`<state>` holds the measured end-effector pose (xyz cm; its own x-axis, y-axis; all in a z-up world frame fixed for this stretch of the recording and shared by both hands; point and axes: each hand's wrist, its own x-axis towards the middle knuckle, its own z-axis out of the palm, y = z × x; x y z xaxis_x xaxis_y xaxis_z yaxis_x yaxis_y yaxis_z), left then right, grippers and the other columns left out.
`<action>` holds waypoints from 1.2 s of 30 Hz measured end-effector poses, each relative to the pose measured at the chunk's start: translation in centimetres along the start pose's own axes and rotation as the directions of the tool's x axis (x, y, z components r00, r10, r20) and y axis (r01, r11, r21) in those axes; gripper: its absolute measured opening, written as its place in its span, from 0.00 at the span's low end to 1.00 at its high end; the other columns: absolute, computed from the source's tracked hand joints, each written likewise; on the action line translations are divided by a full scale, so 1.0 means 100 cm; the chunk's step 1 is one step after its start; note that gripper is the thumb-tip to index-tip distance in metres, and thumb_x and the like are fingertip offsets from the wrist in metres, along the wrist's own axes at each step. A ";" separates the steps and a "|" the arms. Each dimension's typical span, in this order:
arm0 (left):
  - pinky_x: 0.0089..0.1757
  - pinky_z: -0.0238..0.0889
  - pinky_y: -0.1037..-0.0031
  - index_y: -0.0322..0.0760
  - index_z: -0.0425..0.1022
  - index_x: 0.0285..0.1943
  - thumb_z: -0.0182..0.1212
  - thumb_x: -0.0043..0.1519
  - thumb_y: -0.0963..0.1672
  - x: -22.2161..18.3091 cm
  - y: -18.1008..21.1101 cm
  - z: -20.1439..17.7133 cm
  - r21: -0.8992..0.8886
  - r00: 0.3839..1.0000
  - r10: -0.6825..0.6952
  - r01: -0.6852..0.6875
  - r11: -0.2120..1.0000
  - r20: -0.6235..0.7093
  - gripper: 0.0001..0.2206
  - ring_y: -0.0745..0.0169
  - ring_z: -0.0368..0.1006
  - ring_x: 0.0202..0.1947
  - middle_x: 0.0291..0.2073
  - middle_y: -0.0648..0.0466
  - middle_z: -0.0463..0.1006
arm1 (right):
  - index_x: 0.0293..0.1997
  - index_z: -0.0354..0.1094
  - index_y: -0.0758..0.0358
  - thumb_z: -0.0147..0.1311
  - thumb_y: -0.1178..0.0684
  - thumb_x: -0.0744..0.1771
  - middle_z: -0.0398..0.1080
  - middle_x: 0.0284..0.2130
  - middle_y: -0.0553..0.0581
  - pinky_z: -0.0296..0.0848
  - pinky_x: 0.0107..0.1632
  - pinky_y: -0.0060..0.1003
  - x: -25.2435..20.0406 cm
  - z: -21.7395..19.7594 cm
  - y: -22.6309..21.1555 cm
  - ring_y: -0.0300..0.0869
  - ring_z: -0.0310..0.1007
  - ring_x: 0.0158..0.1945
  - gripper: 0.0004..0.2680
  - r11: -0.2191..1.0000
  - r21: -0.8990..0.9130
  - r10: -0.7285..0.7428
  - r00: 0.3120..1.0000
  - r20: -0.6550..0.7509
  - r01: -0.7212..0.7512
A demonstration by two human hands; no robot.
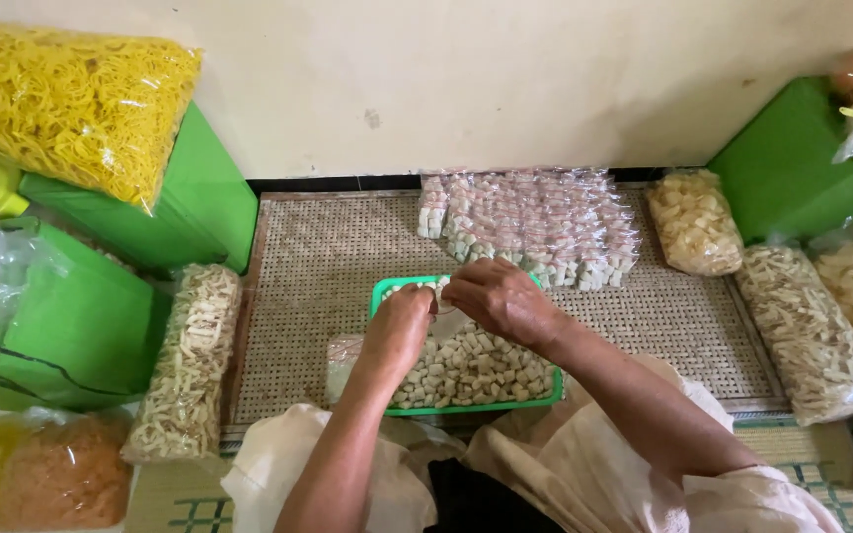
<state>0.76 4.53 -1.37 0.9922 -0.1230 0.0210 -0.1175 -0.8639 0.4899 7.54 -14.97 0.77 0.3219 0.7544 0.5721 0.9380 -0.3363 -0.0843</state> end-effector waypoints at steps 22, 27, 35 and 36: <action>0.42 0.74 0.56 0.40 0.76 0.37 0.68 0.57 0.39 -0.012 -0.005 -0.023 -0.212 0.974 0.050 -0.098 0.972 -0.223 0.05 0.41 0.79 0.39 0.32 0.46 0.79 | 0.55 0.66 0.59 0.63 0.60 0.66 0.76 0.39 0.52 0.79 0.49 0.35 -0.032 0.015 0.018 0.39 0.77 0.46 0.13 0.265 0.596 0.480 0.640 0.600 -0.758; 0.41 0.75 0.62 0.40 0.77 0.37 0.69 0.56 0.38 -0.014 -0.006 -0.021 -0.222 0.966 0.077 -0.134 0.966 -0.246 0.06 0.45 0.80 0.38 0.31 0.47 0.79 | 0.48 0.73 0.63 0.66 0.56 0.65 0.79 0.36 0.56 0.79 0.44 0.35 -0.037 0.029 0.024 0.39 0.77 0.41 0.10 0.306 0.540 0.513 0.614 0.601 -0.784; 0.41 0.75 0.61 0.39 0.76 0.37 0.68 0.56 0.38 -0.013 -0.013 -0.012 -0.213 0.964 0.077 -0.133 0.968 -0.253 0.06 0.44 0.80 0.37 0.31 0.46 0.79 | 0.47 0.76 0.59 0.67 0.56 0.64 0.79 0.33 0.54 0.80 0.42 0.34 -0.034 0.032 0.015 0.38 0.78 0.38 0.09 0.400 0.524 0.568 0.652 0.502 -0.752; 0.40 0.75 0.62 0.39 0.76 0.37 0.68 0.57 0.38 -0.013 -0.012 -0.014 -0.214 0.965 0.070 -0.126 0.969 -0.252 0.05 0.45 0.81 0.38 0.32 0.46 0.79 | 0.47 0.76 0.58 0.67 0.56 0.64 0.78 0.33 0.53 0.79 0.43 0.33 -0.036 0.033 0.017 0.36 0.76 0.39 0.09 0.394 0.544 0.572 0.661 0.486 -0.741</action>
<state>-0.38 6.37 -0.75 0.9600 -0.0564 0.2742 -0.2302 -0.7165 0.6585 8.38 -16.35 -4.13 0.8119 0.5800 -0.0663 0.2011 -0.3845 -0.9010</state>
